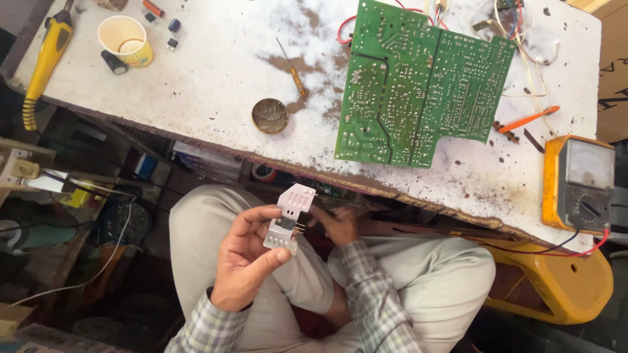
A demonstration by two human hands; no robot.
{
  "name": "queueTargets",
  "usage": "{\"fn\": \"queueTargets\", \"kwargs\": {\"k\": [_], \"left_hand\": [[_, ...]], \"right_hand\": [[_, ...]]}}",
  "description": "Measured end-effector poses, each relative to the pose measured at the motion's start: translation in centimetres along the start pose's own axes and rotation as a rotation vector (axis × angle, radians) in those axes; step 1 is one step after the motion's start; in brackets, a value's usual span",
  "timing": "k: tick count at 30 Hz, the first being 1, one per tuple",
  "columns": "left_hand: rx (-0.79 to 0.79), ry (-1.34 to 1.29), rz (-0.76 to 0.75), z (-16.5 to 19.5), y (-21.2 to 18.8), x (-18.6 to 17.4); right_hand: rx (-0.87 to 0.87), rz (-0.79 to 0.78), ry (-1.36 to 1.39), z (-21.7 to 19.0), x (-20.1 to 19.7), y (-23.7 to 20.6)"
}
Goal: The person tests a circuit board with a multimeter, flips it over, and uses a soldering iron on the backside. They then handle a small white component and test it with the multimeter probes.
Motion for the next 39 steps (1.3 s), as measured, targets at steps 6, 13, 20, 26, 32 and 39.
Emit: {"fn": "queueTargets", "kwargs": {"k": [6, 13, 20, 26, 32, 39], "left_hand": [[-0.013, -0.026, -0.029, -0.5, 0.6, 0.7], [-0.054, -0.094, -0.021, -1.8, -2.0, 2.5], [-0.131, -0.226, 0.033, -5.3, -2.5, 2.7], [-0.149, -0.162, 0.044, -6.6, -1.3, 3.8], [-0.159, -0.201, 0.078, -7.0, -0.5, 4.9], [-0.172, -0.235, 0.106, -7.0, -0.4, 4.5]], "right_hand": [[0.008, 0.089, -0.126, -2.9, -0.7, 4.9], [-0.242, 0.164, -0.695, -4.7, -3.4, 4.9], [0.083, -0.094, 0.521, 1.2, -1.5, -6.2], [0.041, -0.102, 1.103, 2.7, -1.9, -11.9], [-0.104, 0.116, 0.541, 5.1, -2.0, -14.1], [-0.402, -0.008, 0.266, 5.5, -3.3, -16.7]]}}
Point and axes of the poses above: each hand's wrist, its own y-axis towards the middle knuckle, its own x-axis out of the palm, z = x × y, the point moved 1 cm from there along y, towards the middle knuckle, and after that the axes turned 15 degrees about -z, right-handed, at the moved point
